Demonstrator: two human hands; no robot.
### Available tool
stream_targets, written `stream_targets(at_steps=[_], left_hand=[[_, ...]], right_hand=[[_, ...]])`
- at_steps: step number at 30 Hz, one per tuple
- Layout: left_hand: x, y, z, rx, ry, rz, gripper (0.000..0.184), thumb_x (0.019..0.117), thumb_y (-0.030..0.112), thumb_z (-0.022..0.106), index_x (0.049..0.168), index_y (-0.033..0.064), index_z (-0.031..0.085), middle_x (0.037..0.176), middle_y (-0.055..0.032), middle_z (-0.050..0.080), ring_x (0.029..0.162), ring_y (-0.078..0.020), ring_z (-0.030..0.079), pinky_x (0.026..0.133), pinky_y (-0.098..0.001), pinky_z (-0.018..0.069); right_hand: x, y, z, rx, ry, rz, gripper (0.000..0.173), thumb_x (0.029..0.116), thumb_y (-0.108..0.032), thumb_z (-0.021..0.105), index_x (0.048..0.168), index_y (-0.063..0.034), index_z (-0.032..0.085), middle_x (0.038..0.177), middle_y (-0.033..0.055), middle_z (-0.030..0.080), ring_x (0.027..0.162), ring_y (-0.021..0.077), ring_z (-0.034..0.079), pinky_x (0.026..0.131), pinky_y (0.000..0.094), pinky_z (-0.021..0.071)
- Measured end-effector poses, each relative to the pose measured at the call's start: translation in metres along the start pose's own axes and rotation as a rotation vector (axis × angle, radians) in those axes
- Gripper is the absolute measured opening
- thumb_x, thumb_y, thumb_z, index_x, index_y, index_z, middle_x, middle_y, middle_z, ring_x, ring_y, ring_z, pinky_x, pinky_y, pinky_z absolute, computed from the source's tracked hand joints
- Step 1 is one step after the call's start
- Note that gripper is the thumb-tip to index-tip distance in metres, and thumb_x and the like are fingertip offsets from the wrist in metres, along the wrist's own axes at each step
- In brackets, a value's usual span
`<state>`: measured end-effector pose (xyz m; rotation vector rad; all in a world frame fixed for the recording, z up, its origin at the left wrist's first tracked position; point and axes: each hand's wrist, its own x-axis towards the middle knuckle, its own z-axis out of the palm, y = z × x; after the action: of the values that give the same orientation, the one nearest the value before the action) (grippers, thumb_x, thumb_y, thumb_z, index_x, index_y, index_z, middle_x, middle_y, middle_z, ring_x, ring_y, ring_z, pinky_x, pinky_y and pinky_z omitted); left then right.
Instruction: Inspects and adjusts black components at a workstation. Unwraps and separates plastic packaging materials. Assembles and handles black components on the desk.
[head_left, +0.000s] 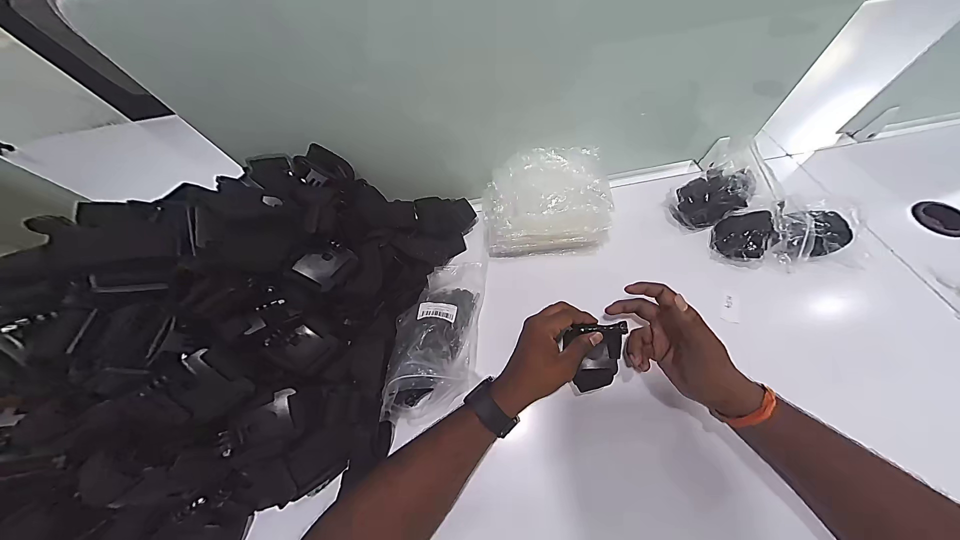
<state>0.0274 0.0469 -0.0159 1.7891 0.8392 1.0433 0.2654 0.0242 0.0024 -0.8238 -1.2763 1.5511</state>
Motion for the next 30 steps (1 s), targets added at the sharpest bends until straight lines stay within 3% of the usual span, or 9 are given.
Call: stream_targets(at_steps=[4, 10, 14, 21, 23, 26, 30], left_hand=[[0.000, 0.000, 0.000, 0.046, -0.019, 0.010, 0.021, 0.0981, 0.021, 0.069, 0.108, 0.0041, 0.075, 0.106, -0.0068, 0.072, 0.099, -0.0111, 0.067, 0.090, -0.0287, 0.0559], [0.000, 0.000, 0.001, 0.058, -0.015, 0.016, 0.021, 0.0983, 0.022, 0.069, 0.108, 0.0046, 0.076, 0.106, -0.0064, 0.072, 0.100, -0.0110, 0.067, 0.091, -0.0286, 0.0560], [0.000, 0.000, 0.001, 0.042, -0.023, 0.034, 0.021, 0.0981, 0.021, 0.069, 0.108, 0.0042, 0.076, 0.106, -0.0067, 0.072, 0.100, -0.0110, 0.067, 0.091, -0.0283, 0.0559], [0.000, -0.001, 0.001, 0.023, -0.031, 0.067, 0.021, 0.0984, 0.020, 0.069, 0.109, 0.0030, 0.075, 0.108, -0.0080, 0.072, 0.103, -0.0123, 0.067, 0.094, -0.0294, 0.0553], [0.000, -0.001, 0.001, 0.009, -0.045, 0.078, 0.021, 0.0982, 0.020, 0.069, 0.110, 0.0029, 0.075, 0.108, -0.0081, 0.072, 0.103, -0.0123, 0.067, 0.093, -0.0295, 0.0557], [-0.001, 0.001, 0.002, -0.013, -0.060, 0.081, 0.021, 0.0981, 0.018, 0.069, 0.111, 0.0016, 0.075, 0.108, -0.0090, 0.071, 0.104, -0.0129, 0.067, 0.094, -0.0294, 0.0554], [-0.001, 0.000, 0.003, 0.009, -0.090, 0.086, 0.021, 0.0985, 0.019, 0.068, 0.109, 0.0021, 0.075, 0.105, -0.0090, 0.071, 0.101, -0.0130, 0.067, 0.092, -0.0296, 0.0557]], right_hand=[[0.001, -0.002, -0.001, 0.263, -0.121, 0.118, 0.063, 0.1043, -0.063, 0.033, 0.146, -0.0168, 0.041, 0.128, 0.0164, 0.066, 0.076, 0.0192, 0.071, 0.068, 0.0283, 0.0595], [0.000, -0.001, 0.000, 0.450, -0.101, 0.151, 0.050, 0.1068, -0.051, 0.040, 0.134, -0.0118, 0.052, 0.121, 0.0176, 0.067, 0.085, 0.0210, 0.071, 0.075, 0.0300, 0.0591], [-0.002, 0.002, 0.004, 0.474, -0.044, 0.135, 0.045, 0.1076, -0.047, 0.038, 0.125, -0.0110, 0.058, 0.112, 0.0136, 0.068, 0.087, 0.0206, 0.069, 0.080, 0.0334, 0.0587], [-0.005, 0.005, 0.010, 0.514, -0.028, 0.062, 0.043, 0.1080, -0.044, 0.037, 0.117, -0.0109, 0.063, 0.104, 0.0105, 0.068, 0.085, 0.0175, 0.068, 0.077, 0.0300, 0.0574], [-0.006, 0.006, 0.010, 0.415, -0.034, 0.007, 0.043, 0.1075, -0.046, 0.039, 0.115, -0.0121, 0.064, 0.100, 0.0080, 0.069, 0.082, 0.0148, 0.068, 0.073, 0.0271, 0.0565], [-0.004, 0.007, 0.006, 0.042, -0.088, -0.180, 0.044, 0.1047, -0.053, 0.047, 0.111, -0.0140, 0.065, 0.090, 0.0012, 0.070, 0.075, 0.0107, 0.066, 0.068, 0.0258, 0.0559], [-0.001, 0.008, -0.004, -0.445, -0.245, -0.443, 0.040, 0.1079, -0.045, 0.045, 0.104, -0.0098, 0.063, 0.088, -0.0025, 0.065, 0.085, 0.0054, 0.063, 0.078, 0.0256, 0.0538]])
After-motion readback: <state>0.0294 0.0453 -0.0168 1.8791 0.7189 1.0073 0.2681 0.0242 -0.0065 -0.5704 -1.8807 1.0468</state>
